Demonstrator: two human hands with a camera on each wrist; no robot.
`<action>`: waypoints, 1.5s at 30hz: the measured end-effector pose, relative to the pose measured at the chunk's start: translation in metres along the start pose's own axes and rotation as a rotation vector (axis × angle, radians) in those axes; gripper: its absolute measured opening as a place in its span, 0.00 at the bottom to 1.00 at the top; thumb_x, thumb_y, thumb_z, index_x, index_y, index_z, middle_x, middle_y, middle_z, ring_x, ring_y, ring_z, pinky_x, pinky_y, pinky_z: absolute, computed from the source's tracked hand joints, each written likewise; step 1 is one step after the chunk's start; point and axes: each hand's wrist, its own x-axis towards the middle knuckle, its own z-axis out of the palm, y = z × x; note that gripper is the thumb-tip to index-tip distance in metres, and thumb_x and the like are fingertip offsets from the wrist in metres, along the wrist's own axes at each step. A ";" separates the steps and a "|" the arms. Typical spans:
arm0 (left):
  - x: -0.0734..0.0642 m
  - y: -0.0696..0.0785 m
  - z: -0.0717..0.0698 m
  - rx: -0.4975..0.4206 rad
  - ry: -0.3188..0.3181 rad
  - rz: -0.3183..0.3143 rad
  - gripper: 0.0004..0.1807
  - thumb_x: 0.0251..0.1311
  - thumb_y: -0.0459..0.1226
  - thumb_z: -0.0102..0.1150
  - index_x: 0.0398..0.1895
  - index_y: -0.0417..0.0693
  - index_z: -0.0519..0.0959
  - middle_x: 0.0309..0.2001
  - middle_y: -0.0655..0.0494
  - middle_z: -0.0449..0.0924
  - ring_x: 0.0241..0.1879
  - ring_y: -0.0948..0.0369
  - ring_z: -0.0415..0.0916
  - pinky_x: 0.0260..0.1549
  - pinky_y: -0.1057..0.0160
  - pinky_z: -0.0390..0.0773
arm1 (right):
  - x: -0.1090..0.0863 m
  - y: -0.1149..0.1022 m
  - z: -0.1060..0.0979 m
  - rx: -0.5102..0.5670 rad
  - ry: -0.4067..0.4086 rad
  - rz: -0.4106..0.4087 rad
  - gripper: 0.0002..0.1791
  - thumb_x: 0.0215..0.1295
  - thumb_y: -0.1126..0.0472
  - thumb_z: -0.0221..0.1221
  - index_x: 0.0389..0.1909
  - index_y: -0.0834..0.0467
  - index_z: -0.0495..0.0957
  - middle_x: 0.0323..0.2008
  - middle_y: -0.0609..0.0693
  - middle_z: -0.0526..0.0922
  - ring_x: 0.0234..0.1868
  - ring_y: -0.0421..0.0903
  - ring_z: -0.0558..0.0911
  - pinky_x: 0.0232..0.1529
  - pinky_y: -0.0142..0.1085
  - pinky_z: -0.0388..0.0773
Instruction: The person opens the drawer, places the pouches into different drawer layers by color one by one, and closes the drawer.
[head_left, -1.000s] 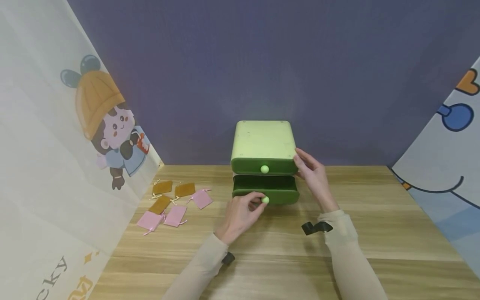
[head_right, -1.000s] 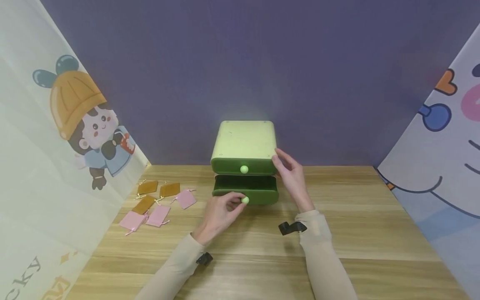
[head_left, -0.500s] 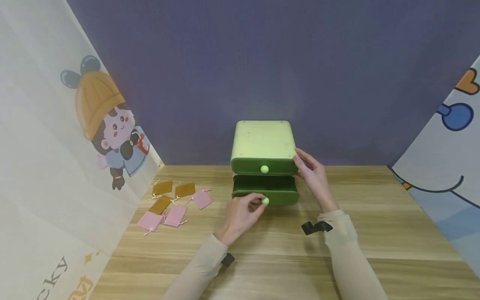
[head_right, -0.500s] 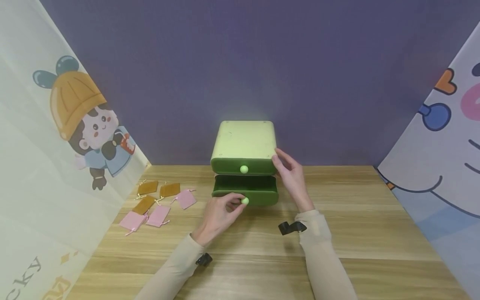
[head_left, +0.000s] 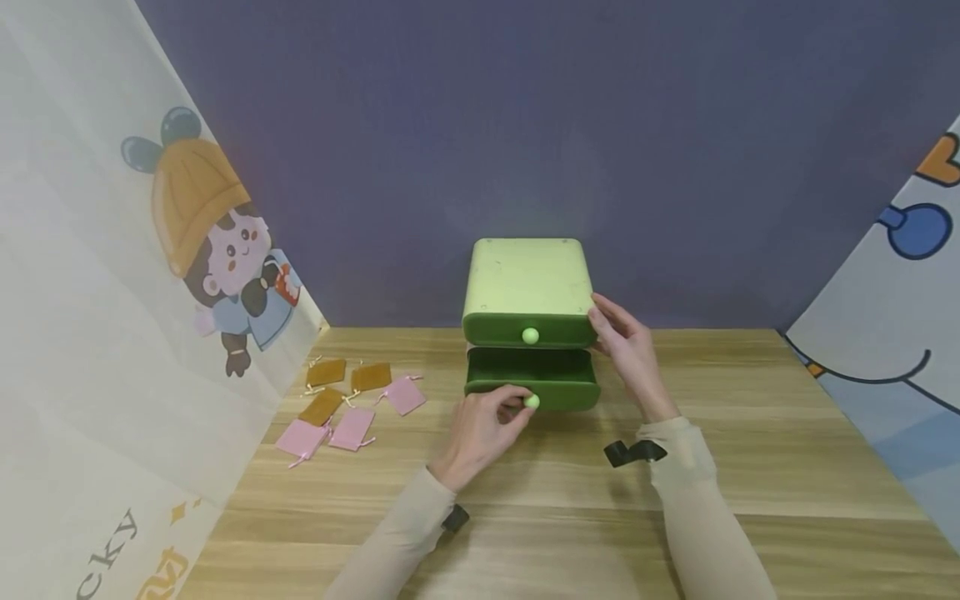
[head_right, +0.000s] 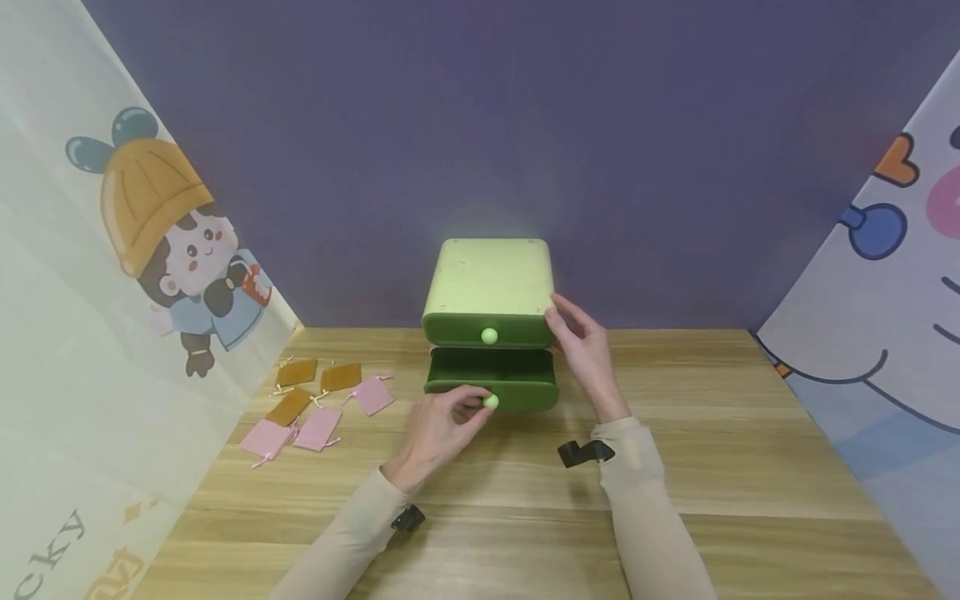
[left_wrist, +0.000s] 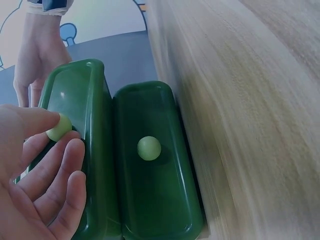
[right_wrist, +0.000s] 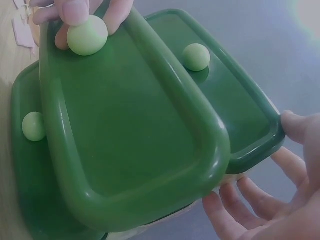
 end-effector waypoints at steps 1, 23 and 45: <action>0.000 0.000 0.000 0.001 -0.001 0.000 0.08 0.66 0.43 0.73 0.47 0.58 0.90 0.37 0.62 0.93 0.29 0.69 0.88 0.33 0.71 0.82 | 0.000 0.000 0.000 -0.002 -0.001 0.001 0.35 0.80 0.43 0.57 0.81 0.53 0.66 0.79 0.58 0.69 0.57 0.29 0.80 0.52 0.24 0.83; -0.008 0.006 -0.002 -0.012 -0.005 0.024 0.08 0.66 0.42 0.73 0.46 0.56 0.89 0.36 0.61 0.93 0.27 0.70 0.87 0.31 0.74 0.81 | 0.000 0.000 0.000 -0.005 -0.011 0.006 0.35 0.81 0.42 0.56 0.82 0.52 0.65 0.80 0.57 0.68 0.58 0.30 0.79 0.55 0.26 0.83; -0.014 0.007 -0.002 -0.009 -0.022 0.016 0.07 0.66 0.42 0.73 0.46 0.57 0.89 0.36 0.62 0.93 0.26 0.71 0.86 0.30 0.76 0.79 | -0.002 -0.001 0.000 -0.011 -0.007 0.009 0.35 0.80 0.41 0.56 0.82 0.50 0.65 0.81 0.55 0.67 0.59 0.30 0.79 0.54 0.25 0.83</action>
